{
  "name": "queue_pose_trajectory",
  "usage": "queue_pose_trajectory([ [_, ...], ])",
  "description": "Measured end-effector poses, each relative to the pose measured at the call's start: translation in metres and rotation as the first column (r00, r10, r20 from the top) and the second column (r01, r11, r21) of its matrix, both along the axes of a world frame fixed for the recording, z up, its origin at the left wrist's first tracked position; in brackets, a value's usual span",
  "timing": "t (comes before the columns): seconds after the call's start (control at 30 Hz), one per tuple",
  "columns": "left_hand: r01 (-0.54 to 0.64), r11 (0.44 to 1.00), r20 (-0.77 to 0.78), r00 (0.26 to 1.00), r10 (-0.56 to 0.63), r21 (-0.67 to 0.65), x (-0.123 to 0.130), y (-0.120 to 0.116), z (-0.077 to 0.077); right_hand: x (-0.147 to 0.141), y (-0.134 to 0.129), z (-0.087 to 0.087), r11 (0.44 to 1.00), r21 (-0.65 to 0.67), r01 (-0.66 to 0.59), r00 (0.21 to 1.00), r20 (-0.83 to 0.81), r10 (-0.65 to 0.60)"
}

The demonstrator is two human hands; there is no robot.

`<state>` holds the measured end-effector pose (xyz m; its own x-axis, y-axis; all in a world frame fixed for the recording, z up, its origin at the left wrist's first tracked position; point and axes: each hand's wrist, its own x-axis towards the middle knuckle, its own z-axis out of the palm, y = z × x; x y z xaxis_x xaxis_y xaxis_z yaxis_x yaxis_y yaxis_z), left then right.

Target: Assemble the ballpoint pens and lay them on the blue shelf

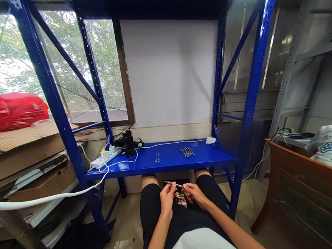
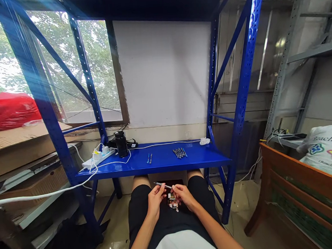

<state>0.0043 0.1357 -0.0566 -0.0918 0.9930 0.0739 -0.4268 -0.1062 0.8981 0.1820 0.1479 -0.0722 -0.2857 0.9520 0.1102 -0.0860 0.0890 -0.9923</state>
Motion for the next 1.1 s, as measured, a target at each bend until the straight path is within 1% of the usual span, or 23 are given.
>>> queue_pose_trajectory([
  [0.17,-0.021,1.000,-0.003,1.000,0.021,-0.013,-0.0014,-0.0005,-0.0012,0.0020,0.0062,-0.0008,0.991,0.084,0.101,0.995,0.001,-0.102],
  [0.33,-0.044,0.999,-0.016,0.999,0.044,-0.002,-0.0030,-0.0012,-0.0021,0.0025,0.0077,-0.0033,0.988,0.105,0.109,0.994,0.001,-0.110],
  [0.47,-0.067,0.997,-0.043,0.997,0.069,0.041,-0.0052,-0.0020,-0.0018,-0.0004,0.0056,-0.0031,0.996,0.065,0.057,0.998,-0.008,-0.056],
  [0.6,-0.077,0.993,-0.088,0.993,0.085,0.089,-0.0063,-0.0022,-0.0011,-0.0048,0.0054,-0.0044,1.000,-0.016,-0.005,0.999,-0.038,0.004],
  [0.7,-0.082,0.992,-0.095,0.991,0.091,0.096,-0.0061,-0.0020,-0.0012,-0.0063,0.0051,-0.0051,0.997,-0.070,-0.040,0.998,-0.058,0.036],
  [0.8,-0.089,0.993,-0.085,0.992,0.096,0.082,-0.0060,-0.0015,-0.0022,-0.0047,0.0036,-0.0033,0.995,-0.089,-0.046,0.997,-0.072,0.040],
  [0.87,-0.093,0.994,-0.070,0.993,0.097,0.060,-0.0060,-0.0009,-0.0033,-0.0024,0.0029,-0.0012,0.998,-0.056,-0.007,0.998,-0.070,0.003],
  [1.0,-0.087,0.996,-0.042,0.995,0.088,0.023,-0.0058,0.0003,-0.0049,0.0005,0.0051,0.0008,0.991,0.073,0.113,0.993,-0.036,-0.111],
  [1.1,-0.079,0.997,-0.027,0.996,0.079,0.015,-0.0062,0.0007,-0.0047,-0.0006,0.0084,-0.0011,0.983,0.115,0.142,0.990,-0.022,-0.140],
])
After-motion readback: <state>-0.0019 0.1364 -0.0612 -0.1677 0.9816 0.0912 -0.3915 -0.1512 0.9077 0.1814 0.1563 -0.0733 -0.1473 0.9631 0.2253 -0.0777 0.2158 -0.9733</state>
